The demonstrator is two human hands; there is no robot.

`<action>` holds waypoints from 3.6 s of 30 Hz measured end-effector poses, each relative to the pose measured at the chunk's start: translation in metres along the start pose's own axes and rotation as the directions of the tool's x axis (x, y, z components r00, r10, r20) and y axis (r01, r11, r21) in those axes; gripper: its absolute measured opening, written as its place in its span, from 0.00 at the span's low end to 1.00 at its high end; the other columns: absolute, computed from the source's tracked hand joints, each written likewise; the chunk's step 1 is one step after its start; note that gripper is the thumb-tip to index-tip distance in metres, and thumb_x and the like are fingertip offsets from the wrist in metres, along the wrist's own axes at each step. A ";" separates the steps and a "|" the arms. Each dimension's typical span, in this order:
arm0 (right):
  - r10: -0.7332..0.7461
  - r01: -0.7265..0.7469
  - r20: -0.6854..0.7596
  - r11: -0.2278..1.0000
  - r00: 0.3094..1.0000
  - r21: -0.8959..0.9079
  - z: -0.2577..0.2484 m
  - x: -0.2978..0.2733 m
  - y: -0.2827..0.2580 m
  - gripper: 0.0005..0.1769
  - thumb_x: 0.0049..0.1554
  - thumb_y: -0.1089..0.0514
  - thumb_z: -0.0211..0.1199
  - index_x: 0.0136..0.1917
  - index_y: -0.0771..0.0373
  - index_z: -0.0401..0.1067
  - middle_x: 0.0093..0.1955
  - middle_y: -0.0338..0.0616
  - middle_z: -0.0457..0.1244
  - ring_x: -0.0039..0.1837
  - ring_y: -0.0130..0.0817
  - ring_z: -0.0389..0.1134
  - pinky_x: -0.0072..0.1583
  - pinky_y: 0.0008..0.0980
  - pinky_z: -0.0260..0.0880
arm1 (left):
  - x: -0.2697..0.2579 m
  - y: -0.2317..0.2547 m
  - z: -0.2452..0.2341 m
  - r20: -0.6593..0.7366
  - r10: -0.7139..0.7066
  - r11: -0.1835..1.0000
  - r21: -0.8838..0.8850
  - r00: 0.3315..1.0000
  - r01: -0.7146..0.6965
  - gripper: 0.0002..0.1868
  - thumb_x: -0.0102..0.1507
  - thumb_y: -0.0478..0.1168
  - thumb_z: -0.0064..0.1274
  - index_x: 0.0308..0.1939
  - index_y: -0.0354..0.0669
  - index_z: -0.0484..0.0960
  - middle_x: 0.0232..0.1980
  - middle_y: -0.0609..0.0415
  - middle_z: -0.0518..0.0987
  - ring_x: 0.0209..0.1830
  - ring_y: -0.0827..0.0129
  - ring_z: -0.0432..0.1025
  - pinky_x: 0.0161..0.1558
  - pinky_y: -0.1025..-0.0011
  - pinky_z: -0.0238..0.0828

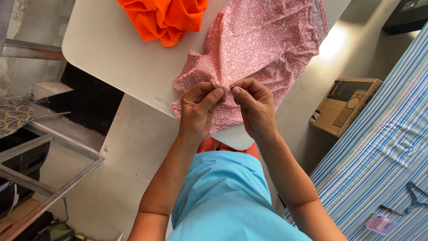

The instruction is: The person lays a pink floral shirt on a white table, picks up a needle with thread, and hand-sews a button onto the shirt's front placket, repeatedly pushing the needle through the fabric and button and pulling the thread tight. They work on the button for most of the episode and finish tying off near the end.

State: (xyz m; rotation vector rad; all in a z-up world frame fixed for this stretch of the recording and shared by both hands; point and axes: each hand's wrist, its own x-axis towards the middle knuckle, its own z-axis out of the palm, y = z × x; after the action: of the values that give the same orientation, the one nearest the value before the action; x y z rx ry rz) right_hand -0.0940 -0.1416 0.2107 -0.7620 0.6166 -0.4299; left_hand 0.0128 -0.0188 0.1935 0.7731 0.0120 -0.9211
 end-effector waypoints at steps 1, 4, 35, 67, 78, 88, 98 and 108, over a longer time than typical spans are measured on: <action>-0.012 0.012 0.000 1.000 1.000 0.002 0.002 -0.002 -0.003 0.06 0.63 0.67 0.64 0.54 0.70 0.75 0.48 0.40 0.68 0.48 0.21 0.65 0.52 0.23 0.65 | -0.002 0.003 0.004 0.010 0.007 1.000 0.004 1.000 -0.007 0.03 0.68 0.27 0.57 0.44 0.35 0.84 0.43 0.53 0.84 0.44 0.72 0.79 0.52 0.72 0.78; -0.049 0.049 -0.003 0.999 0.999 0.009 0.008 -0.008 -0.009 0.05 0.64 0.68 0.63 0.54 0.70 0.74 0.49 0.40 0.68 0.49 0.22 0.65 0.53 0.23 0.65 | -0.008 0.011 0.014 0.041 0.024 0.999 0.023 0.999 -0.025 0.03 0.68 0.26 0.56 0.44 0.34 0.83 0.43 0.52 0.84 0.45 0.70 0.80 0.53 0.71 0.79; -0.293 0.252 0.210 0.947 0.933 0.199 0.073 -0.061 -0.079 0.03 0.69 0.68 0.62 0.55 0.73 0.72 0.52 0.48 0.67 0.55 0.28 0.68 0.62 0.27 0.68 | -0.055 0.081 0.094 0.359 0.142 0.980 0.083 0.923 -0.183 0.05 0.67 0.24 0.60 0.47 0.30 0.83 0.46 0.53 0.79 0.49 0.74 0.76 0.59 0.76 0.74; -0.210 0.217 0.165 0.976 0.964 -0.024 0.041 -0.068 -0.076 0.05 0.62 0.73 0.66 0.52 0.73 0.75 0.44 0.46 0.67 0.48 0.25 0.65 0.53 0.24 0.65 | -0.066 0.057 0.080 0.215 0.215 0.926 0.266 0.953 -0.269 0.03 0.67 0.24 0.61 0.43 0.29 0.83 0.47 0.56 0.78 0.45 0.81 0.74 0.50 0.83 0.72; -0.317 0.337 0.139 0.928 0.938 -0.157 0.046 -0.076 -0.084 0.06 0.61 0.74 0.66 0.53 0.75 0.77 0.44 0.48 0.66 0.46 0.27 0.64 0.50 0.24 0.63 | -0.070 0.063 0.091 0.247 0.331 0.698 0.585 0.911 -0.413 0.08 0.64 0.28 0.66 0.46 0.34 0.86 0.47 0.59 0.80 0.36 0.86 0.71 0.36 0.86 0.68; -0.382 0.402 0.129 0.886 0.915 -0.230 0.045 -0.082 -0.084 0.04 0.61 0.74 0.68 0.51 0.77 0.77 0.45 0.46 0.66 0.45 0.23 0.62 0.48 0.21 0.61 | -0.069 0.064 0.092 0.252 0.339 0.711 0.563 0.906 -0.422 0.08 0.64 0.27 0.66 0.46 0.34 0.86 0.46 0.58 0.81 0.38 0.84 0.72 0.38 0.86 0.71; -0.323 0.348 0.145 0.912 0.935 -0.217 0.050 -0.075 -0.084 0.06 0.61 0.73 0.67 0.53 0.75 0.77 0.44 0.46 0.66 0.45 0.23 0.64 0.47 0.20 0.63 | -0.068 0.065 0.089 0.223 0.281 0.787 0.503 0.933 -0.357 0.07 0.65 0.27 0.65 0.47 0.33 0.86 0.48 0.57 0.80 0.43 0.83 0.75 0.45 0.85 0.75; -0.360 0.386 0.141 0.854 0.922 -0.349 0.057 -0.082 -0.087 0.05 0.60 0.73 0.69 0.51 0.75 0.76 0.42 0.44 0.65 0.42 0.21 0.62 0.43 0.18 0.61 | -0.067 0.069 0.088 0.234 0.327 0.717 0.569 0.915 -0.402 0.09 0.64 0.26 0.65 0.47 0.35 0.86 0.48 0.60 0.80 0.35 0.88 0.68 0.34 0.87 0.63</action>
State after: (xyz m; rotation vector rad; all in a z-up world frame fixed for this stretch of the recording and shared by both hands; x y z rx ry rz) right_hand -0.1295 -0.1232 0.3366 -1.2678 0.4854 -0.6510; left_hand -0.0066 0.0005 0.3207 1.2672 -0.5575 -0.5746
